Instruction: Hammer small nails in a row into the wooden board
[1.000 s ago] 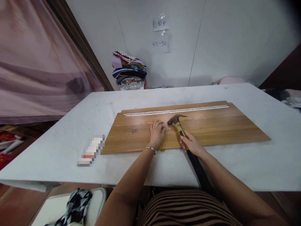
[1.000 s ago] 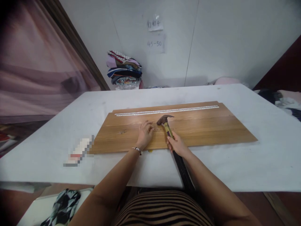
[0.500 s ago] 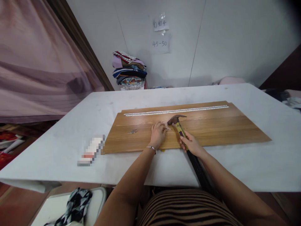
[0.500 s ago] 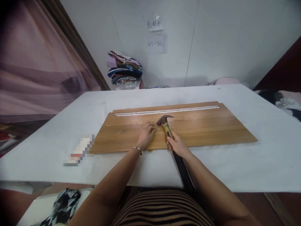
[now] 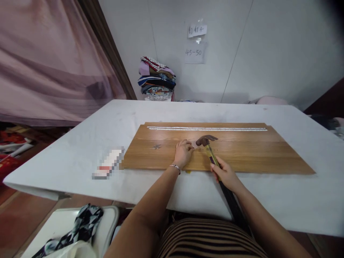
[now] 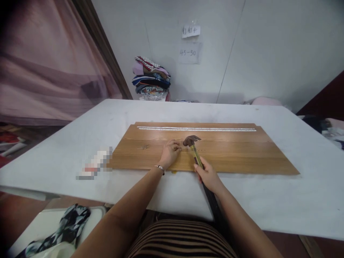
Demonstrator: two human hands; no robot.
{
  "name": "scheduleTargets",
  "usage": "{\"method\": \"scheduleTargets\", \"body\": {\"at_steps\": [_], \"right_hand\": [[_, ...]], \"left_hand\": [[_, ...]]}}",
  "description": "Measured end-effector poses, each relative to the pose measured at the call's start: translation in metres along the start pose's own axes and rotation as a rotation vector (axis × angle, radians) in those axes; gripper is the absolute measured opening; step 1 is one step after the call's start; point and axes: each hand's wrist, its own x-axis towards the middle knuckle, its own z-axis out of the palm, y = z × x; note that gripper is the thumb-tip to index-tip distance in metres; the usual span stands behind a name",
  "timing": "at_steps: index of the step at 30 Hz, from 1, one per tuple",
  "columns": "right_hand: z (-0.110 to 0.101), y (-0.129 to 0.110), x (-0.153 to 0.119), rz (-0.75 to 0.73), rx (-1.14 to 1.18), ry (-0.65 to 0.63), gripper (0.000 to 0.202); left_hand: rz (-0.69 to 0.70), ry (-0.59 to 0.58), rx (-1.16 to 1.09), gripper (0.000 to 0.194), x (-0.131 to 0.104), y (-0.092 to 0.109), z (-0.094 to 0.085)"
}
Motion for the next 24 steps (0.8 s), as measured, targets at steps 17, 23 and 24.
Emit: {"method": "scheduleTargets", "body": {"at_steps": [17,23,24], "right_hand": [[0.015,-0.015,-0.011,0.055,-0.239,0.034,0.068],[0.015,-0.015,-0.009,0.067,-0.248,0.041,0.068],[0.015,-0.014,-0.009,0.063,-0.247,0.045,0.067]], "left_hand": [[0.027,0.031,-0.01,0.01,0.001,-0.004,0.005],[0.015,0.025,-0.005,0.012,0.001,-0.002,0.003],[0.012,0.024,-0.001,0.012,0.0,-0.002,0.003]]}}
